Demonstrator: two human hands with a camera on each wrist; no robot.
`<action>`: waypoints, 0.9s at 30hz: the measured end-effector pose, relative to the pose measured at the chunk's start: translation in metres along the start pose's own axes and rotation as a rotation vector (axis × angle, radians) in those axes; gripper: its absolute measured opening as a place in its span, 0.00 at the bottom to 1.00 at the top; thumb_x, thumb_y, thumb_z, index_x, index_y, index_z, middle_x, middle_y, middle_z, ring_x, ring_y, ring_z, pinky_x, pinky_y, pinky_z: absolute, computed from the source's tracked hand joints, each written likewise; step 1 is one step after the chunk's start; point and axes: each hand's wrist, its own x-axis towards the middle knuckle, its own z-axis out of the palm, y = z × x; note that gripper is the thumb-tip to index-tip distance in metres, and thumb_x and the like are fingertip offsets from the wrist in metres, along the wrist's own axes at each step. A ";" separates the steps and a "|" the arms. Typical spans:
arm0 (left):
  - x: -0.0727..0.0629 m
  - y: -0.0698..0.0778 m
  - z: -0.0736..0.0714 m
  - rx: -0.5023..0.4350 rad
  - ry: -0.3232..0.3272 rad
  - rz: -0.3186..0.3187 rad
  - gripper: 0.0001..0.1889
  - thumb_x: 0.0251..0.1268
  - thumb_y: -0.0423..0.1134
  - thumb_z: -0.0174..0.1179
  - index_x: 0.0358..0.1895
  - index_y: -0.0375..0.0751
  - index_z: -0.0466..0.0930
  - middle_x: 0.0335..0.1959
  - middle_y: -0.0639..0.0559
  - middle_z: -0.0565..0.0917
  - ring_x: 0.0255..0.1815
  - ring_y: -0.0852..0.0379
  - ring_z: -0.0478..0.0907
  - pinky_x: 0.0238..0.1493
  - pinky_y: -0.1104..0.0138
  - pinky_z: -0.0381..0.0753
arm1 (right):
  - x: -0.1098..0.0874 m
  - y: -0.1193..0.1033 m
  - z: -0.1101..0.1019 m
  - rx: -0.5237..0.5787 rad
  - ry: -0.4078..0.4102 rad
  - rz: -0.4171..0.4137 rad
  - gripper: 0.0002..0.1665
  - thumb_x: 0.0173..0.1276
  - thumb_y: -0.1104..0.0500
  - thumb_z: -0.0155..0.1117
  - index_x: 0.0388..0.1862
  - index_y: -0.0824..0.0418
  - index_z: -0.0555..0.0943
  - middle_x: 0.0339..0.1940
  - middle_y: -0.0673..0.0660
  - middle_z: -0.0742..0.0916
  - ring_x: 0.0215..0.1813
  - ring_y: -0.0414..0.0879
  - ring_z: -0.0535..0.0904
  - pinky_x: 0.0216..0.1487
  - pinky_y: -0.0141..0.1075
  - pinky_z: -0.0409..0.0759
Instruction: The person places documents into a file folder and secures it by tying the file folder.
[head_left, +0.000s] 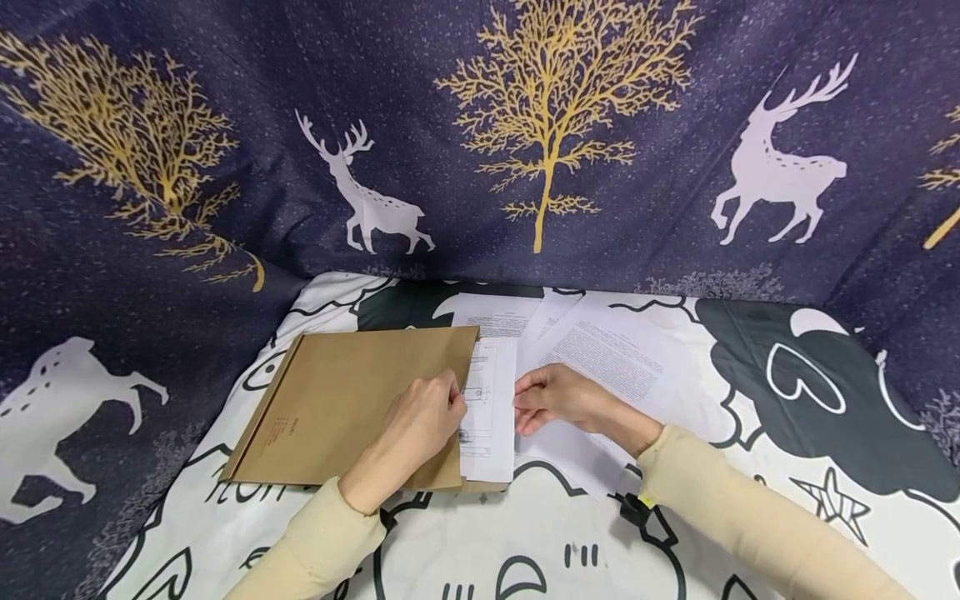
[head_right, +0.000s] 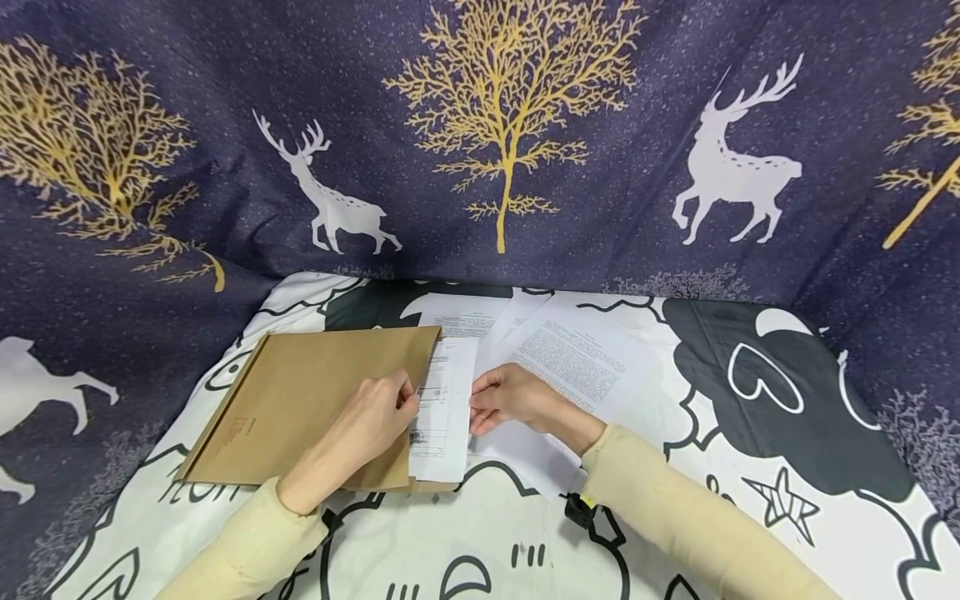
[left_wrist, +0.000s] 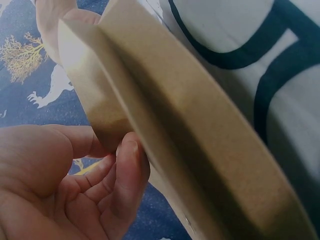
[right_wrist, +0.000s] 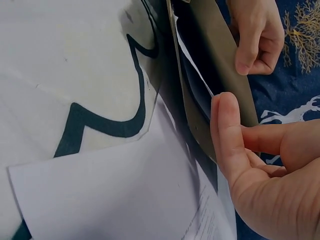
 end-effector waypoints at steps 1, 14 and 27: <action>0.000 0.000 0.000 0.000 0.002 0.002 0.08 0.64 0.28 0.61 0.29 0.40 0.74 0.17 0.54 0.72 0.17 0.57 0.69 0.18 0.67 0.65 | 0.001 0.000 0.001 0.002 -0.001 0.001 0.11 0.74 0.73 0.57 0.52 0.79 0.76 0.34 0.66 0.86 0.32 0.51 0.87 0.42 0.42 0.87; 0.000 0.000 0.001 0.003 0.009 0.001 0.08 0.64 0.29 0.63 0.29 0.41 0.75 0.18 0.54 0.72 0.18 0.57 0.70 0.19 0.66 0.67 | 0.009 0.001 0.008 0.020 0.008 0.021 0.11 0.73 0.73 0.58 0.52 0.78 0.77 0.34 0.66 0.87 0.31 0.50 0.87 0.41 0.42 0.87; 0.000 0.000 -0.001 0.002 0.011 -0.003 0.08 0.64 0.29 0.63 0.29 0.41 0.75 0.18 0.54 0.73 0.18 0.57 0.71 0.19 0.65 0.68 | 0.017 0.000 0.018 0.009 0.001 0.022 0.08 0.74 0.73 0.58 0.48 0.76 0.78 0.32 0.63 0.86 0.29 0.49 0.87 0.38 0.40 0.87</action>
